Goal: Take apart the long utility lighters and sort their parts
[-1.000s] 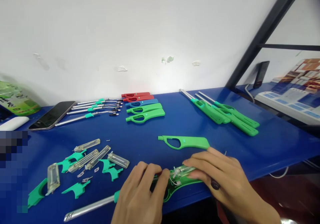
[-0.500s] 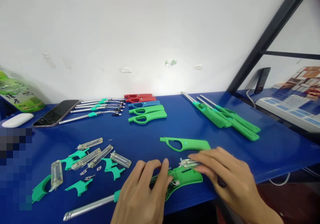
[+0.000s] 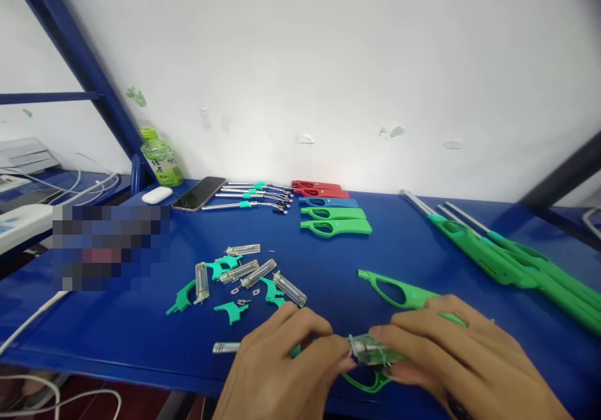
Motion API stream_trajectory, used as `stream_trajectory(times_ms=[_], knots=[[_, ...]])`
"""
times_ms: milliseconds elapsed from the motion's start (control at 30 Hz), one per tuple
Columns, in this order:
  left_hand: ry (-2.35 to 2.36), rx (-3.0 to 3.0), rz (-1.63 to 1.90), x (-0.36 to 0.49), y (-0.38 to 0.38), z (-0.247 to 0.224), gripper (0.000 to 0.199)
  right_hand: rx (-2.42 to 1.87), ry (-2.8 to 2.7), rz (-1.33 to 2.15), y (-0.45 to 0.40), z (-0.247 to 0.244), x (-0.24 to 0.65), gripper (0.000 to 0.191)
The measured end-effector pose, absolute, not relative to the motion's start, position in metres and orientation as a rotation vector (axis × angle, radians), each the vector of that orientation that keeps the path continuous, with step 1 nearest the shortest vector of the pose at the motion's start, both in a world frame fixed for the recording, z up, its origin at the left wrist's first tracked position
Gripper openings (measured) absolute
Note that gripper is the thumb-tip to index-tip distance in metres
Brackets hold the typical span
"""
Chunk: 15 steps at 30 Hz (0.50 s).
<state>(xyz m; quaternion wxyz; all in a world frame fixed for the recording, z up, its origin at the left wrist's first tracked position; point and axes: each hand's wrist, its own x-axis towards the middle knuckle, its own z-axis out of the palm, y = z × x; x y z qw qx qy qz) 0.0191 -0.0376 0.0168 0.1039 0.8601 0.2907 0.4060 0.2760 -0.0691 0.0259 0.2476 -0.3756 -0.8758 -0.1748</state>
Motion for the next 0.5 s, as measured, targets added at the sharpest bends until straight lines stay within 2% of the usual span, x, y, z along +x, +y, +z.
stream_trajectory(times_ms=[100,200,400,500], knots=[[0.791,2.45,1.137,0.003,-0.039,0.022,0.016,-0.892,-2.483,-0.56,-0.059,0.038,0.264,0.029],[0.879,2.456,1.067,-0.017,-0.034,0.024,0.018,-0.886,-2.518,-0.493,-0.047,0.05,0.247,0.042],[1.469,2.771,1.204,-0.062,-0.01,0.031,0.028,-1.139,-2.561,-0.347,-0.009,0.049,0.227,0.03],[1.669,2.794,1.092,-0.075,-0.003,0.031,0.037,-1.235,-2.573,-0.328,0.01,0.039,0.221,0.031]])
